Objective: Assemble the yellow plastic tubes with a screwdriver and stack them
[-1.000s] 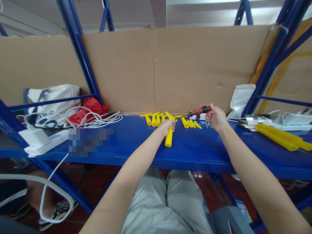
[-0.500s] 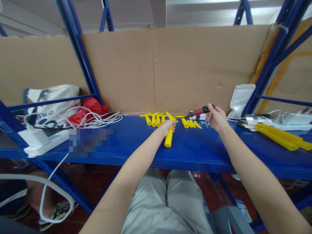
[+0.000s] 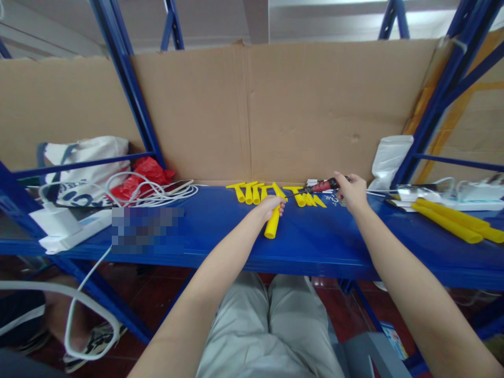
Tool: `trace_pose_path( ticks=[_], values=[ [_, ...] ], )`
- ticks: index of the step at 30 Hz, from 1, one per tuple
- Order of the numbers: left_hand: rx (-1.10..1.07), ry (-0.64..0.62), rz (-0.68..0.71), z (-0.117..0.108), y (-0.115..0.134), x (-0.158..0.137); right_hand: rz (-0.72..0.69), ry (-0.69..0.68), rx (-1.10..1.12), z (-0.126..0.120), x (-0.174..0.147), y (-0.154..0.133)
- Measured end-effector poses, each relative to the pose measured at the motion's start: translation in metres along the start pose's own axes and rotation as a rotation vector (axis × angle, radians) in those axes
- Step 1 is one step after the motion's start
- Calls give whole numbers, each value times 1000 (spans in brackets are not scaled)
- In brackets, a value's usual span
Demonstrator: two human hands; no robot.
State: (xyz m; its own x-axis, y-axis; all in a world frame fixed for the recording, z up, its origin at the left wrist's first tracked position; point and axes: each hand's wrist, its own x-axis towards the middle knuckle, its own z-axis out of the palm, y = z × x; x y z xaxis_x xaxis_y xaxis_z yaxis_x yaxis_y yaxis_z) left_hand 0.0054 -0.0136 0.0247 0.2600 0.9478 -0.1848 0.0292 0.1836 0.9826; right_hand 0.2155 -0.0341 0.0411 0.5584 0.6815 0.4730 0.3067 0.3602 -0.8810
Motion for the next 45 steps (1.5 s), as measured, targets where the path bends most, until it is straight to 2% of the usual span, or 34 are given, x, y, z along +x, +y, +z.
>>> trace_pose_path(
  ticks=[3, 6, 15, 19, 26, 45],
  values=[
    [26, 31, -2, 0, 0, -1, -95, 7, -236, -3, -3, 0],
    [33, 43, 4, 0, 2, -2, -116, -6, -308, -5, -4, -1],
    [-23, 5, 33, 1, 1, -2, 118, -54, 137, 1, -2, -1],
    [-21, 7, 37, 1, 1, -3, 171, -53, 129, 0, -3, -3],
    [-7, 22, 32, 1, 3, -4, 173, -62, 25, -2, -3, -3],
    [-38, 42, 31, 1, 3, -3, 201, -262, 347, -1, -2, -5]
  ],
)
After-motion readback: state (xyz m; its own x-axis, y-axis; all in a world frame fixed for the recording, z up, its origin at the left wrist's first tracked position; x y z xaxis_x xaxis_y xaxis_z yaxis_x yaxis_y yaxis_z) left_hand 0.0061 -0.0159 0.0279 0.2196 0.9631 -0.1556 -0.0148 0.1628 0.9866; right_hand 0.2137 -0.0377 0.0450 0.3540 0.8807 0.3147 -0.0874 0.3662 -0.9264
